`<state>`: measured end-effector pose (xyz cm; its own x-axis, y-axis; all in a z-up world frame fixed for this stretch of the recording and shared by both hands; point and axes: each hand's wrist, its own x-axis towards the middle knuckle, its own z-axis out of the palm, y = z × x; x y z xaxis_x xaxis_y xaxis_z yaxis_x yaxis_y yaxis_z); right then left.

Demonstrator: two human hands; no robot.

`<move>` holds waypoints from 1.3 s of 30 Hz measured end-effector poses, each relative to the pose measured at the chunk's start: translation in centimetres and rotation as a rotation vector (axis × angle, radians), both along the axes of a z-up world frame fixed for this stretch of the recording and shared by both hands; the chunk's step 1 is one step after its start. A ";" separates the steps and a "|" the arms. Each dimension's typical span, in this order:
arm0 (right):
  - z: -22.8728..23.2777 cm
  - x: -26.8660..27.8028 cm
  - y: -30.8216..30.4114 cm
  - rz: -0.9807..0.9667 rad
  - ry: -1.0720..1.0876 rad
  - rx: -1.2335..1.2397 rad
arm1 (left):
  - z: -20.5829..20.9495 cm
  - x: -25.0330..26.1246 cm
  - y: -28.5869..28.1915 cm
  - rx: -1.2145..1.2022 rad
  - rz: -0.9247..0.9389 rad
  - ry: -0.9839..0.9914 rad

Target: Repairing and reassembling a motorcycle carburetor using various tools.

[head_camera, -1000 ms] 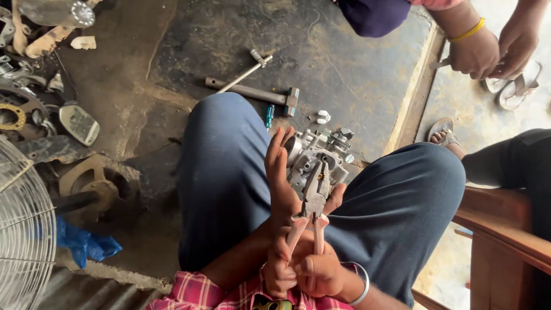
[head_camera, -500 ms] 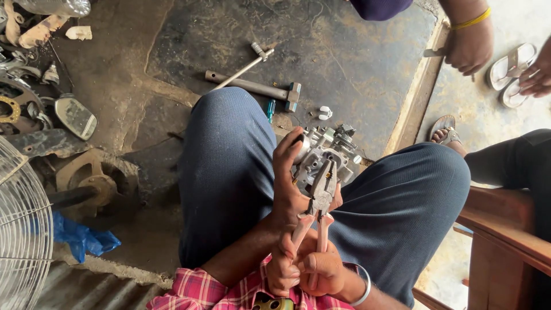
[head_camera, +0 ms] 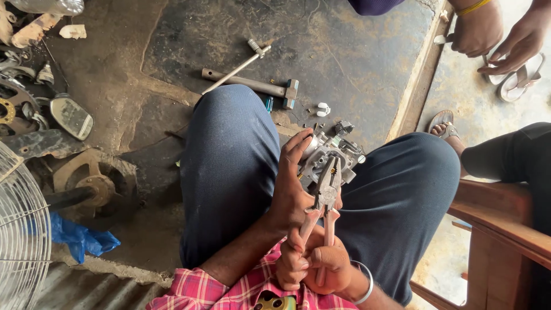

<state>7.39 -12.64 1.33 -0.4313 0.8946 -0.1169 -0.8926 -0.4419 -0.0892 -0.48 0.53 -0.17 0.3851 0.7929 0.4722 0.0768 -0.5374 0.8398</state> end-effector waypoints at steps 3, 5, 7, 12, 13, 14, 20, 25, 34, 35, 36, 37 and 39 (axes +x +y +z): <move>0.2 0.6 -0.1 0.012 0.001 -0.007 | -0.1 -0.2 0.5 -0.097 -0.075 -0.066; 0.3 1.3 -0.3 0.058 -0.017 0.000 | -0.2 -0.4 0.8 -0.136 -0.130 -0.099; -0.3 2.6 -1.1 0.081 -0.028 -0.006 | -0.3 -1.0 1.5 -0.143 -0.155 -0.053; -5.1 8.9 -5.0 0.084 -0.341 0.215 | 2.9 -3.5 4.7 -0.084 -0.402 0.205; -5.5 10.7 -4.9 0.316 -0.240 0.194 | 3.2 -3.8 5.2 -0.027 -0.517 0.197; -5.7 12.4 -4.9 0.546 -0.136 0.171 | 3.5 -4.2 5.7 0.031 -0.632 0.189; 5.3 12.6 5.6 0.338 -0.459 0.261 | 4.9 -2.9 10.0 0.082 -0.642 0.167; 5.5 15.5 7.0 0.283 -0.839 0.292 | 3.8 -0.9 14.7 0.186 -0.415 0.346; -10.0 13.0 11.3 1.059 -2.454 0.594 | -7.7 -1.7 16.6 -0.827 0.043 0.231; -12.8 12.6 11.7 1.279 -2.648 0.742 | -8.0 -1.4 16.7 -0.830 0.009 0.254; -15.4 12.2 12.2 1.280 -2.650 0.733 | -8.2 -1.1 16.7 -0.829 0.003 0.253; -18.0 11.9 12.7 1.300 -2.537 0.762 | -8.5 -0.6 16.7 -0.799 -0.046 0.184; -21.2 10.5 13.7 1.320 -2.425 0.790 | -8.8 0.0 16.6 -0.769 -0.092 0.112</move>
